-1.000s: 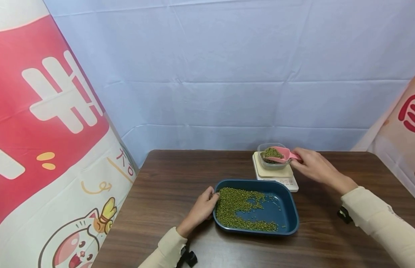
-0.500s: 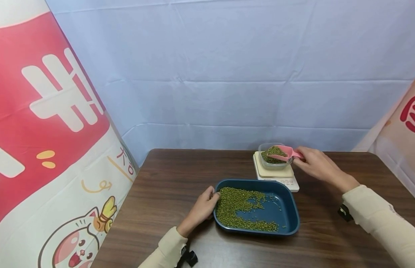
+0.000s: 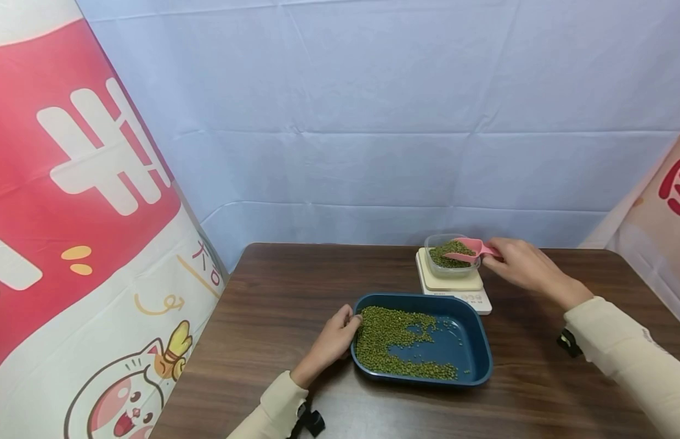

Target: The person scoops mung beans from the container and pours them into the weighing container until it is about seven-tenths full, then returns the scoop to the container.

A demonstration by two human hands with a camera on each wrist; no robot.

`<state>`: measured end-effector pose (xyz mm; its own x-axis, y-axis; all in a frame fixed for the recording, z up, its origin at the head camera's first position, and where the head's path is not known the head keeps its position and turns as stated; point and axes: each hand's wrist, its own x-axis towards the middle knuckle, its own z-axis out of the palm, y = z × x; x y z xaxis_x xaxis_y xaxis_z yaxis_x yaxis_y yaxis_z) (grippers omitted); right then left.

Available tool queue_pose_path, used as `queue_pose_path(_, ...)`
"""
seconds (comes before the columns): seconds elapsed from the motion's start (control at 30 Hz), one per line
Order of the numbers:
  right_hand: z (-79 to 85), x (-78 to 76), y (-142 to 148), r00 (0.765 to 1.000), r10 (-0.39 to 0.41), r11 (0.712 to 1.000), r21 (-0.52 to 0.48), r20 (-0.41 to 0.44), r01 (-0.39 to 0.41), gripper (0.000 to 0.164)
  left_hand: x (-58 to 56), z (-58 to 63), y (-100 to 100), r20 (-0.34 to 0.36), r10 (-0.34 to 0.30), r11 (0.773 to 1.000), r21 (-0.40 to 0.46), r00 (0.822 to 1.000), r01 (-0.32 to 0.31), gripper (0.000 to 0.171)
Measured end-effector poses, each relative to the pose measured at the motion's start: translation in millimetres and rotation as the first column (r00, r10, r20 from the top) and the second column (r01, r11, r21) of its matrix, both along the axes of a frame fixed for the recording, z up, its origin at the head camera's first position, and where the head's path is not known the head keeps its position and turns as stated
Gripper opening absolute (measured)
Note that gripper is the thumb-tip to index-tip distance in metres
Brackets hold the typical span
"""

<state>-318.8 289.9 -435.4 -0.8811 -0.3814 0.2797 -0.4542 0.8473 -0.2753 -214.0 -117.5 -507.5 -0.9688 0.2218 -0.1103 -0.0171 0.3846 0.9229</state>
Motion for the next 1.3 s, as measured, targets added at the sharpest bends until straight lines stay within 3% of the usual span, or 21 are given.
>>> queue_pose_path(1.3,24.9,-5.8,7.0,1.000,0.010,0.989,0.147,0.005,-0.011,0.014,-1.4,-1.7,0.4,-0.005,0.008,1.000,0.009,1.000,-0.008,0.027)
